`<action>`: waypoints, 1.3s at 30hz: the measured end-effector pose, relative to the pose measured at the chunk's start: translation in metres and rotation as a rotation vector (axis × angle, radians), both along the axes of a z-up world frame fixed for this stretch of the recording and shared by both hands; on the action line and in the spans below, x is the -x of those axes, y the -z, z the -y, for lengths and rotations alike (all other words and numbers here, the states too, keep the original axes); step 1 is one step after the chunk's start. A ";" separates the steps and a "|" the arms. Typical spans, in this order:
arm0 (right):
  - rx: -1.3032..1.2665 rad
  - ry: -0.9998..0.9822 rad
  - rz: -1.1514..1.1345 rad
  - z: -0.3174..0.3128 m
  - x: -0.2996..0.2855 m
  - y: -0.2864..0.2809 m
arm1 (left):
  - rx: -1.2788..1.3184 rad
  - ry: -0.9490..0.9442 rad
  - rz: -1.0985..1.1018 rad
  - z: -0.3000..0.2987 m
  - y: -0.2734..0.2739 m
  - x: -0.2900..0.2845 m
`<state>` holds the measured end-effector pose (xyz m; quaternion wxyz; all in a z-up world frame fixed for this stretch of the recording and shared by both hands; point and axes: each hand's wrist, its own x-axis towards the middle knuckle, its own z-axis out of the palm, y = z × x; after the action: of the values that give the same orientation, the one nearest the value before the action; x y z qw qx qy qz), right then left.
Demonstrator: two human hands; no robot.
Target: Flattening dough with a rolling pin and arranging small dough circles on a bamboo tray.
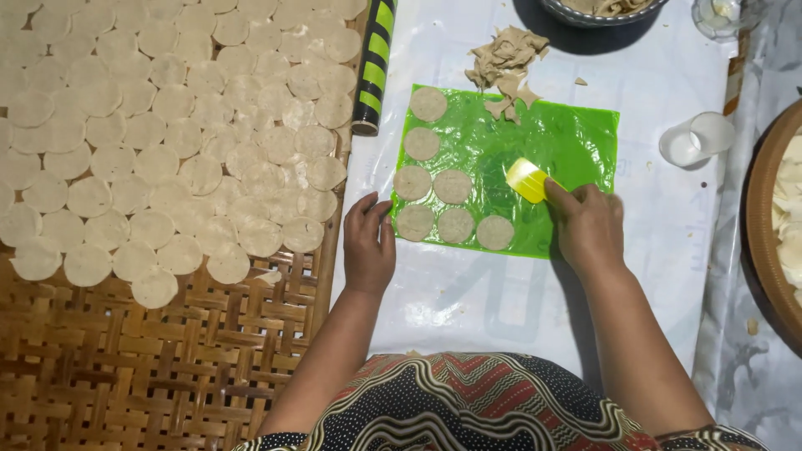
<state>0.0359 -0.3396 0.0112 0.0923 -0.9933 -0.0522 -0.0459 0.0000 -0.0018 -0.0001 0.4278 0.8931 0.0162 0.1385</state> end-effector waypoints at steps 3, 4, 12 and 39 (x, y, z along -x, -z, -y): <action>-0.126 0.162 -0.219 0.000 0.024 -0.026 | -0.036 0.008 0.031 0.000 0.002 0.003; -0.128 0.167 -0.216 0.002 0.031 -0.031 | -0.037 0.013 0.034 0.000 0.002 0.002; 0.012 0.134 -0.231 -0.017 0.083 -0.082 | -0.036 0.004 0.021 0.002 -0.002 0.001; -0.241 -0.180 -0.097 -0.017 0.075 -0.047 | 0.932 0.003 -0.631 0.033 -0.002 0.021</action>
<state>-0.0392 -0.3227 0.0582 0.2171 -0.9674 -0.1304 0.0047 -0.0213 -0.0351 0.0014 0.7517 0.6078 0.2014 -0.1577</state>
